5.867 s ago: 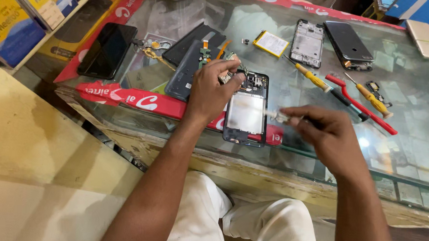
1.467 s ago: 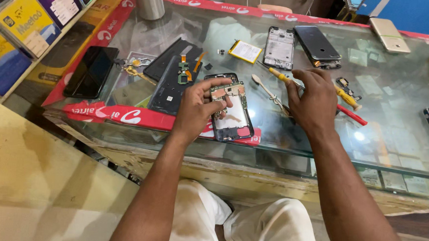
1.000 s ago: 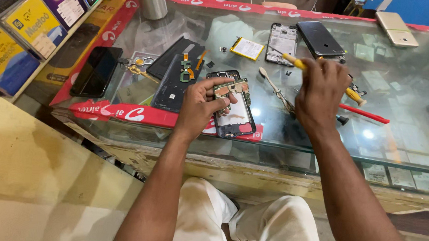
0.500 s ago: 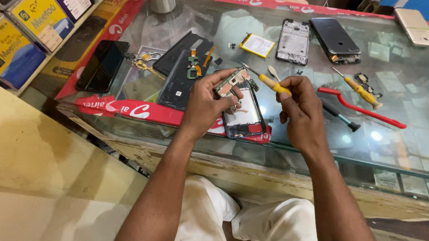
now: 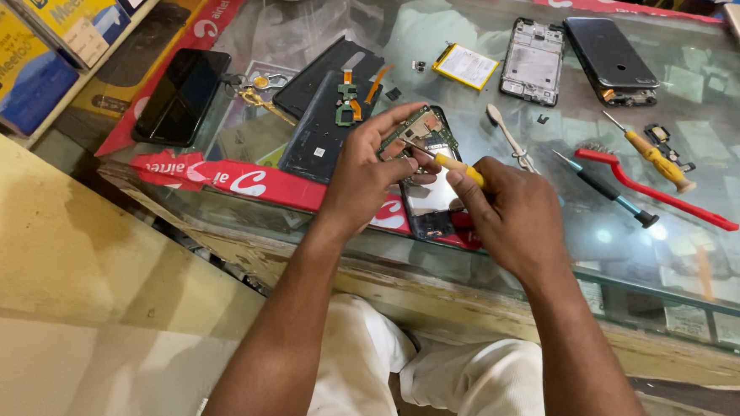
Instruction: The person uses a screwdriver to remove screws from a smartphone's internal components and then uses a plastic spudger to pry and separate the motherboard from the phone chassis. The motherboard is lifted out and held for further work.
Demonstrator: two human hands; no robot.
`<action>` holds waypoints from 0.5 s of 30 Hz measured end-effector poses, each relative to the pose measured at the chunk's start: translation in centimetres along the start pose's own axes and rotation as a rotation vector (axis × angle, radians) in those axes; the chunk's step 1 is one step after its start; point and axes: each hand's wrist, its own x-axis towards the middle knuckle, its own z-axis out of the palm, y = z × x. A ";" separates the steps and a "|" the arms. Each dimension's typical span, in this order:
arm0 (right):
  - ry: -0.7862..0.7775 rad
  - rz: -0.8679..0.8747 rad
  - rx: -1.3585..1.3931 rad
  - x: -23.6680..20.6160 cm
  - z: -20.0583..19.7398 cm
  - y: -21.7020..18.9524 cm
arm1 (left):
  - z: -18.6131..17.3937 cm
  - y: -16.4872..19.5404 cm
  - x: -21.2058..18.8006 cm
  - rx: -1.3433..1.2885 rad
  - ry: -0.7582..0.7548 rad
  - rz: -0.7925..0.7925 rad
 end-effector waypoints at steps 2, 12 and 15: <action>0.019 -0.009 -0.077 -0.1 0.0 -0.3 | -0.1 -0.1 0.0 -0.051 -0.011 -0.012; -0.002 -0.108 -0.208 0.1 0.6 0.2 | -0.3 -0.7 -0.1 0.041 -0.002 0.046; -0.014 -0.116 -0.246 0.1 0.8 0.4 | -0.3 -1.0 -0.1 0.074 -0.001 0.041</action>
